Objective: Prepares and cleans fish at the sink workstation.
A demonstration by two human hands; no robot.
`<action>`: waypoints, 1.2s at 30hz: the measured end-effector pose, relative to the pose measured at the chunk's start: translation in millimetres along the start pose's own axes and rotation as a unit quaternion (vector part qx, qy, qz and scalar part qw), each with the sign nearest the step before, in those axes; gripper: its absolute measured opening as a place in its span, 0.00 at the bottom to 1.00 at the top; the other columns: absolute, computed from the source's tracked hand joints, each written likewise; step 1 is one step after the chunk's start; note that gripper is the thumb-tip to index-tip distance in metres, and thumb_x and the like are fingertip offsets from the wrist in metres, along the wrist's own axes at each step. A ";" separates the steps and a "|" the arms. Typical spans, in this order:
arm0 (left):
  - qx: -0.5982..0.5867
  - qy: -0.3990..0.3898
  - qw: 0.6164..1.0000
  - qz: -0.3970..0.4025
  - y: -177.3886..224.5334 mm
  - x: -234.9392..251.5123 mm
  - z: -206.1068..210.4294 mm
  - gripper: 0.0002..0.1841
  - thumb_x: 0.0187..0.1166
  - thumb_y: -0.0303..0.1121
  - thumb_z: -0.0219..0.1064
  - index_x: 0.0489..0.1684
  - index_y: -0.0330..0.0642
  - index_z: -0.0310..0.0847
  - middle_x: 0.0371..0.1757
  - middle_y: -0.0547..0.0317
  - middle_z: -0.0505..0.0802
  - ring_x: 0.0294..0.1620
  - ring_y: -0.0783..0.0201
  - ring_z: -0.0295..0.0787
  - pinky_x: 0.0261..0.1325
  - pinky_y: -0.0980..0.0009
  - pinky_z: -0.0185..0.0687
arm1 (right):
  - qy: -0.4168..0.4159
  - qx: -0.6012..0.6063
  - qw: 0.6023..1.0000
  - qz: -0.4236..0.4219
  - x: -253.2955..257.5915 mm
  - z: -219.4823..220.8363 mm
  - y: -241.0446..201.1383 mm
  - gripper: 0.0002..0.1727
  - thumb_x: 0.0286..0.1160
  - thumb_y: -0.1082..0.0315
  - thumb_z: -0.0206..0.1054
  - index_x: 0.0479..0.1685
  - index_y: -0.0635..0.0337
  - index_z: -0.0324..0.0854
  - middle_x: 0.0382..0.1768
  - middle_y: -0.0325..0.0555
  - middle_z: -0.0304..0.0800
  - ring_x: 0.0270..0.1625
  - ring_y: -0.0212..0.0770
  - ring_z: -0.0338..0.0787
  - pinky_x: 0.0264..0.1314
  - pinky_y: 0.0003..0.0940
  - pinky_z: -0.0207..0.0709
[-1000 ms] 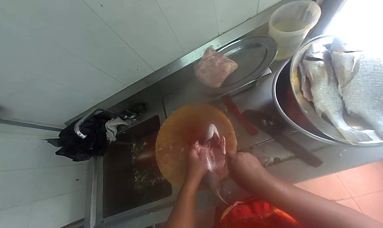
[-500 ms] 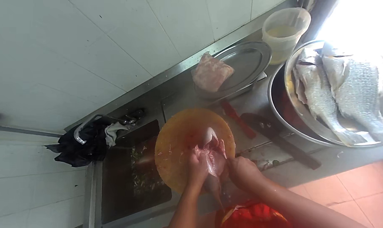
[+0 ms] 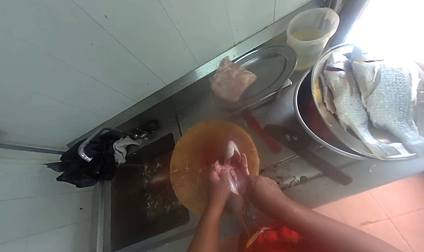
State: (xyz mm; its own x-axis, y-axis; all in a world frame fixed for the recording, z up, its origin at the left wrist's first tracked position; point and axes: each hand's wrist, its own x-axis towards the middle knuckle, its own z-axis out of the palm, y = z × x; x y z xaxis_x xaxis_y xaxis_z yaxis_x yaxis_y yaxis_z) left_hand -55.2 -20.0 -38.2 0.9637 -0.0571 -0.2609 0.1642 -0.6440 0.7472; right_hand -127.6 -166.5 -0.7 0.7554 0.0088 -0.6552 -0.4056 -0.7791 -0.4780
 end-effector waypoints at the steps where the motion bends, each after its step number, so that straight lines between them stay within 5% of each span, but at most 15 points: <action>1: 0.001 0.005 1.000 0.007 -0.9 1.7 0.2 0.15 0.87 0.35 0.60 0.63 0.35 0.80 0.41 0.51 0.93 0.42 0.61 0.93 0.51 0.57 0.90 | 0.000 -0.008 1.000 0.011 -1.6 -3.4 0.8 0.14 0.85 0.63 0.55 0.56 0.60 0.81 0.48 0.58 0.91 0.55 0.60 0.93 0.54 0.61 0.85; 20: 0.056 0.018 0.998 0.033 -2.6 1.3 4.9 0.13 0.86 0.36 0.60 0.58 0.36 0.81 0.36 0.53 0.91 0.37 0.60 0.91 0.46 0.55 0.89 | -0.033 0.022 0.999 0.000 1.9 -2.9 -27.9 0.16 0.85 0.61 0.56 0.61 0.61 0.79 0.52 0.59 0.90 0.58 0.62 0.92 0.55 0.64 0.85; 23: 0.034 0.021 0.998 0.042 -2.9 -1.0 7.0 0.13 0.86 0.33 0.60 0.58 0.35 0.80 0.36 0.52 0.91 0.37 0.61 0.90 0.46 0.57 0.89 | -0.092 -0.007 0.996 -0.008 -14.9 -14.2 -20.3 0.12 0.81 0.65 0.59 0.52 0.64 0.81 0.51 0.63 0.89 0.58 0.64 0.91 0.53 0.67 0.84; 29: 0.059 0.008 0.998 0.029 -5.2 0.5 4.6 0.15 0.86 0.35 0.60 0.62 0.35 0.80 0.40 0.49 0.92 0.41 0.57 0.92 0.50 0.52 0.89 | -0.034 0.085 0.996 -0.015 2.7 -23.8 -20.0 0.16 0.87 0.57 0.56 0.50 0.59 0.84 0.43 0.55 0.90 0.46 0.56 0.93 0.49 0.60 0.85; 36: 0.023 0.014 0.998 0.057 -7.8 0.8 5.9 0.14 0.86 0.34 0.59 0.59 0.34 0.80 0.37 0.53 0.91 0.37 0.63 0.91 0.47 0.58 0.90 | -0.083 0.060 0.994 -0.030 -10.3 -23.1 -9.8 0.15 0.86 0.60 0.55 0.48 0.62 0.82 0.45 0.59 0.89 0.51 0.58 0.92 0.51 0.62 0.84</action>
State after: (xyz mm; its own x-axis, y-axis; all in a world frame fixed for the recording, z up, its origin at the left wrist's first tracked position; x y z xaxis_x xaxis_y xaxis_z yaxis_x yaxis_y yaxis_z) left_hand -56.9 -19.5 -47.8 0.9813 -0.1104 -0.1579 0.0440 -0.6696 0.7414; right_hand -119.5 -173.4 24.2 0.6893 0.1638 -0.7057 -0.4286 -0.6932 -0.5795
